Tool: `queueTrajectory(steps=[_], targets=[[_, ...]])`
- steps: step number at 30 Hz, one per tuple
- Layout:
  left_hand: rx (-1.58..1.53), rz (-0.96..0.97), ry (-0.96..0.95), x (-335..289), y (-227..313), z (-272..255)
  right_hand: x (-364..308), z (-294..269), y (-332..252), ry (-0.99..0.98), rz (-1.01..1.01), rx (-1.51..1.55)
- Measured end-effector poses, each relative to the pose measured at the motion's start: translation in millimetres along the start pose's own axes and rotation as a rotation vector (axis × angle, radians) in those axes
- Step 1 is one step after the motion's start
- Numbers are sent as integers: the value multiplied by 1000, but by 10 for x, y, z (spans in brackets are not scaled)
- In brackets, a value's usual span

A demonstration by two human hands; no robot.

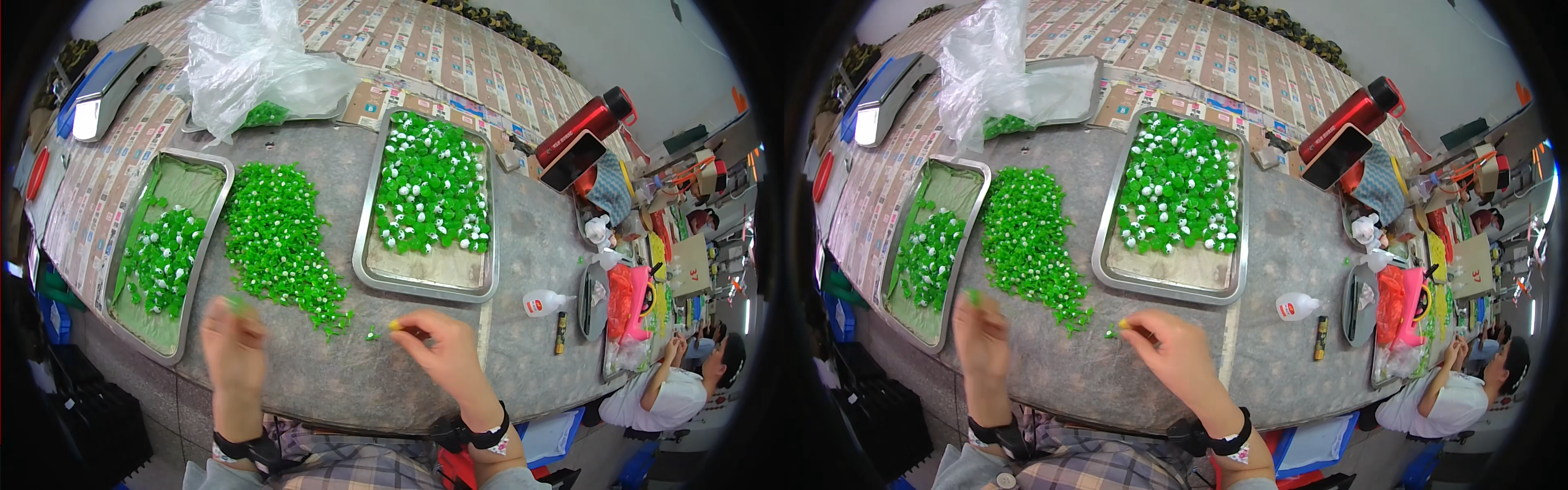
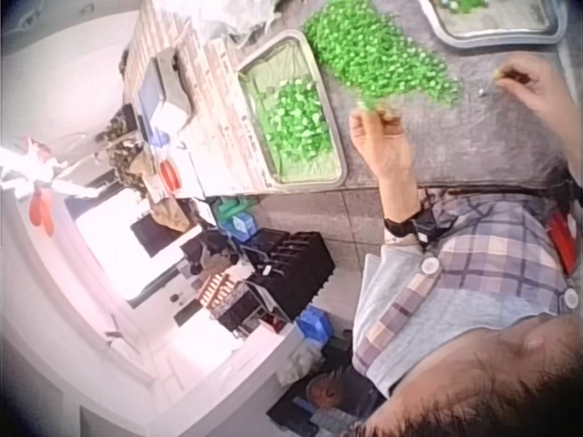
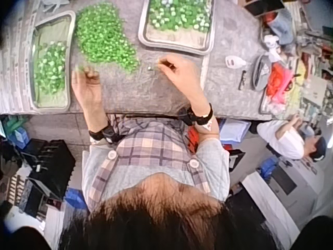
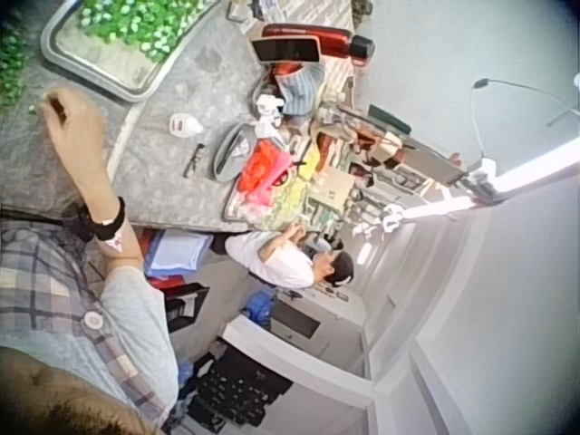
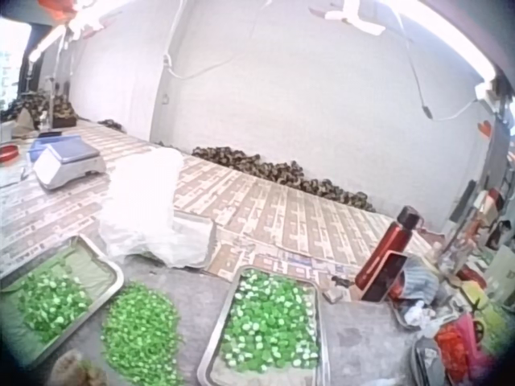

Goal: Assembling small green and yellow plastic clover-shaped toys using glue.

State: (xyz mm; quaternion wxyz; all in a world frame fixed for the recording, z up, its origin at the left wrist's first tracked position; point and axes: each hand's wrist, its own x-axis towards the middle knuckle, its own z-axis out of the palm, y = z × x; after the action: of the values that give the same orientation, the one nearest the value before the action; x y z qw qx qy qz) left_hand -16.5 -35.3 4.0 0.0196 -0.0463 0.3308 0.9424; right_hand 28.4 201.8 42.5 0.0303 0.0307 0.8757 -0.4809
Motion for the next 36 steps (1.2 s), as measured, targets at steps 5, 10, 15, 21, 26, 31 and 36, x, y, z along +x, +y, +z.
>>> queueTrajectory(steps=[5, 10, 15, 21, 26, 31, 36], targets=[[-503, 60, 184, 277, 243, -30, 111, 212, 154, -23, -190, -314], [268, -274, -80, -34, -142, 237, 92, 256, 215, -27, -263, -337], [534, -533, -340, -228, -529, 472, -130, -17, -70, 75, -209, -58], [436, -702, -350, -249, -659, 511, -261, -3, 1, 149, -344, -100], [452, -645, -318, -258, -720, 528, -602, -433, 361, 937, 78, -115], [367, -631, -251, -237, -671, 522, -484, -1082, 861, 1265, 39, 10], [305, -637, -255, -233, -706, 501, -585, -1154, 1461, 814, 299, -281]])
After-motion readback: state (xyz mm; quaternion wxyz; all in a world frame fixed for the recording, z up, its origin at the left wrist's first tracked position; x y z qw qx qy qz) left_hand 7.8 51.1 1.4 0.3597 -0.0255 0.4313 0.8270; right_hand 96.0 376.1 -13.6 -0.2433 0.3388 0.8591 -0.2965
